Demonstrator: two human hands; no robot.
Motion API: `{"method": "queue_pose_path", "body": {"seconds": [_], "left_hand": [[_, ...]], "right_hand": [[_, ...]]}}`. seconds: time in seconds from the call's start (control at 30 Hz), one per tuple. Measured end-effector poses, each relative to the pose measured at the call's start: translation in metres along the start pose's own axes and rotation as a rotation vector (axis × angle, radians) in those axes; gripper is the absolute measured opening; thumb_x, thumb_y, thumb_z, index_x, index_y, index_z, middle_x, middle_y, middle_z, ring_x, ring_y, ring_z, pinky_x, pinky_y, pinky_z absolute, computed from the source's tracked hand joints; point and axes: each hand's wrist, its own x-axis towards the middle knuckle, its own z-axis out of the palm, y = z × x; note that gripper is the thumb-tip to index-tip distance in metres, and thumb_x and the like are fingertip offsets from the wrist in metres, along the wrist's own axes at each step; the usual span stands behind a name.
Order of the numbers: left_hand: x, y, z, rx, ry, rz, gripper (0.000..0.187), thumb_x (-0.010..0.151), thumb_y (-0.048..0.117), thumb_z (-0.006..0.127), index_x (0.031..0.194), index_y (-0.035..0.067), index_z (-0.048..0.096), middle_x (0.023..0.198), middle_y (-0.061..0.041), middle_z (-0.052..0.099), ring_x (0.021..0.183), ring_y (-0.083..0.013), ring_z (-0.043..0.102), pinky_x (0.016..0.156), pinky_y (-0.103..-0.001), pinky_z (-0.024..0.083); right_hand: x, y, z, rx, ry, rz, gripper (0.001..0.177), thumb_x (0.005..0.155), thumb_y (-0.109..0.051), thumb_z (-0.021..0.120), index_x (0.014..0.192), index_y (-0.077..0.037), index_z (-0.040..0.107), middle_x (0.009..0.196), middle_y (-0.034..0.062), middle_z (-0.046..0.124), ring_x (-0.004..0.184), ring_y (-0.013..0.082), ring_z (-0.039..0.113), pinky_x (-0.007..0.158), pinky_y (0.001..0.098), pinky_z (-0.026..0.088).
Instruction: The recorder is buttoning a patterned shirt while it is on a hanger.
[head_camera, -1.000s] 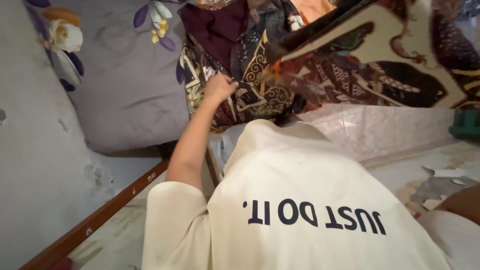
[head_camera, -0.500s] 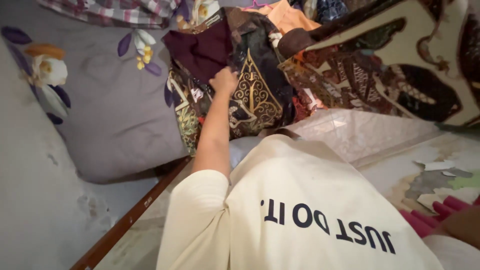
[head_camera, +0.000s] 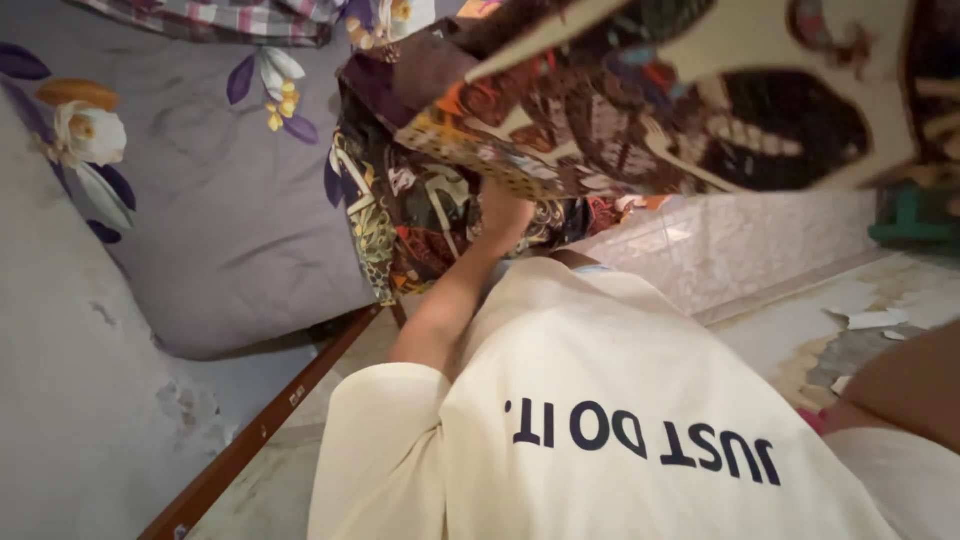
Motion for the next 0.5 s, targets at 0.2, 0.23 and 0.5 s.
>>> {"method": "queue_pose_path", "body": {"seconds": [0.2, 0.23, 0.5], "left_hand": [[-0.051, -0.024, -0.058, -0.029, 0.47, -0.146, 0.042, 0.08, 0.027, 0.075, 0.103, -0.008, 0.067, 0.101, -0.026, 0.065, 0.089, -0.0409, 0.062, 0.079, -0.048, 0.051], [-0.051, -0.053, -0.033, 0.171, 0.59, 0.016, 0.045, 0.074, 0.027, 0.076, 0.102, -0.007, 0.068, 0.108, -0.03, 0.064, 0.098, -0.0462, 0.061, 0.086, -0.049, 0.051], [-0.056, -0.044, -0.042, -0.092, 0.389, -0.171, 0.025, 0.087, 0.023, 0.074, 0.104, 0.004, 0.072, 0.105, -0.02, 0.066, 0.104, -0.0406, 0.061, 0.095, -0.047, 0.049]], "right_hand": [[0.04, 0.094, -0.037, 0.108, 0.074, -0.026, 0.022, 0.105, 0.001, 0.061, 0.126, -0.008, 0.062, 0.094, 0.014, 0.072, 0.061, 0.0106, 0.058, 0.051, 0.0228, 0.042], [0.042, 0.097, -0.034, 0.126, 0.093, -0.033, 0.022, 0.105, 0.001, 0.061, 0.125, -0.008, 0.062, 0.094, 0.0139, 0.072, 0.061, 0.0105, 0.058, 0.051, 0.0226, 0.042], [0.153, 0.291, -0.139, 0.304, 0.186, -0.03, 0.035, 0.105, 0.011, 0.068, 0.133, -0.001, 0.051, 0.098, 0.0198, 0.074, 0.072, 0.0207, 0.068, 0.059, 0.0274, 0.049]]}}
